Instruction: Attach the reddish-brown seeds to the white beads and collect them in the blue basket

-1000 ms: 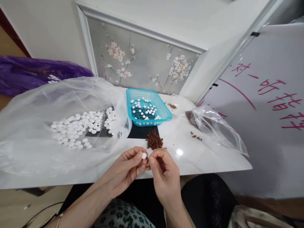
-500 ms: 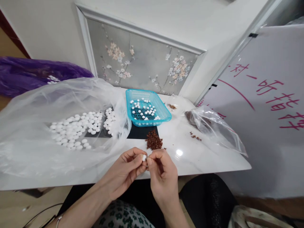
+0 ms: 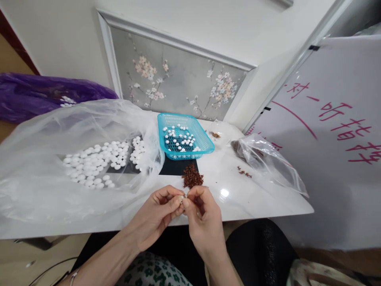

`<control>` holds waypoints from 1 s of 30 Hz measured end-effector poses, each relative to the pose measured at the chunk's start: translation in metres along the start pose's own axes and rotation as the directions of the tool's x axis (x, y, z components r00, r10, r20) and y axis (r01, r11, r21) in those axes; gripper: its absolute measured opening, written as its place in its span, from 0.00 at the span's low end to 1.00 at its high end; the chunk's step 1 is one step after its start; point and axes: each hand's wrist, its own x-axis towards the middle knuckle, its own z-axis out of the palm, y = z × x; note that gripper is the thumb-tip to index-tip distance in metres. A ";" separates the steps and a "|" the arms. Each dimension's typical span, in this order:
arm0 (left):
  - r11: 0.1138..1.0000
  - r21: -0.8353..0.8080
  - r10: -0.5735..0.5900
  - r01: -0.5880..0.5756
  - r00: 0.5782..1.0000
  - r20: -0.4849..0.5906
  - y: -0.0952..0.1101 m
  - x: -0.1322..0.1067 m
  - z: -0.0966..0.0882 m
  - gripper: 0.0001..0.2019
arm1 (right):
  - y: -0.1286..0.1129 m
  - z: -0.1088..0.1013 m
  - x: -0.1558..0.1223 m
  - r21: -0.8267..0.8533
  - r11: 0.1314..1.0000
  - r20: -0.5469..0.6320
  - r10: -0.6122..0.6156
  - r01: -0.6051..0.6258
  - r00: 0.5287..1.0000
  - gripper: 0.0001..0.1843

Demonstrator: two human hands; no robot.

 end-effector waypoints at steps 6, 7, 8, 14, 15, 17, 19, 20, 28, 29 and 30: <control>1.000 -0.019 -0.006 0.007 0.998 0.056 0.005 0.001 0.004 0.08 | -0.005 -0.017 0.005 0.152 0.988 0.236 -0.010 -0.027 0.972 0.13; 1.000 -0.015 -0.006 0.007 0.998 0.063 0.005 0.001 0.004 0.09 | -0.006 -0.019 0.005 0.124 0.992 0.251 -0.027 -0.004 0.967 0.14; 1.000 -0.012 -0.006 0.007 0.998 0.070 0.005 0.001 0.004 0.09 | -0.007 -0.021 0.006 0.095 0.995 0.262 -0.043 0.018 0.964 0.15; 1.000 0.018 0.002 -0.004 0.996 0.088 0.003 -0.002 0.005 0.12 | -0.009 -0.021 0.004 0.019 0.998 0.272 -0.067 0.064 0.960 0.15; 1.000 0.024 0.001 -0.004 0.996 0.090 0.003 -0.002 0.005 0.12 | -0.009 -0.020 0.004 0.017 0.998 0.270 -0.068 0.066 0.961 0.14; 0.999 0.039 -0.002 -0.001 0.996 0.093 0.003 -0.003 0.005 0.13 | -0.010 -0.020 0.005 0.015 0.997 0.261 -0.077 0.076 0.962 0.14; 0.999 0.049 0.001 -0.006 0.996 0.093 0.004 -0.002 0.006 0.13 | -0.010 -0.020 0.005 0.009 0.996 0.252 -0.092 0.093 0.963 0.14; 0.999 0.051 0.005 -0.009 0.996 0.092 0.004 -0.002 0.005 0.12 | -0.010 -0.019 0.005 0.002 0.995 0.248 -0.100 0.102 0.964 0.14; 0.994 0.101 0.032 -0.042 0.995 0.096 0.001 -0.002 0.005 0.09 | -0.009 -0.014 0.002 -0.097 0.983 0.192 -0.138 0.159 0.972 0.12; 0.994 0.105 0.032 -0.042 0.995 0.092 0.001 -0.002 0.005 0.08 | -0.008 -0.013 0.002 -0.106 0.981 0.184 -0.142 0.163 0.973 0.12; 0.993 0.107 0.031 -0.040 0.996 0.086 0.001 -0.002 0.005 0.08 | -0.008 -0.012 0.001 -0.113 0.979 0.177 -0.146 0.168 0.973 0.11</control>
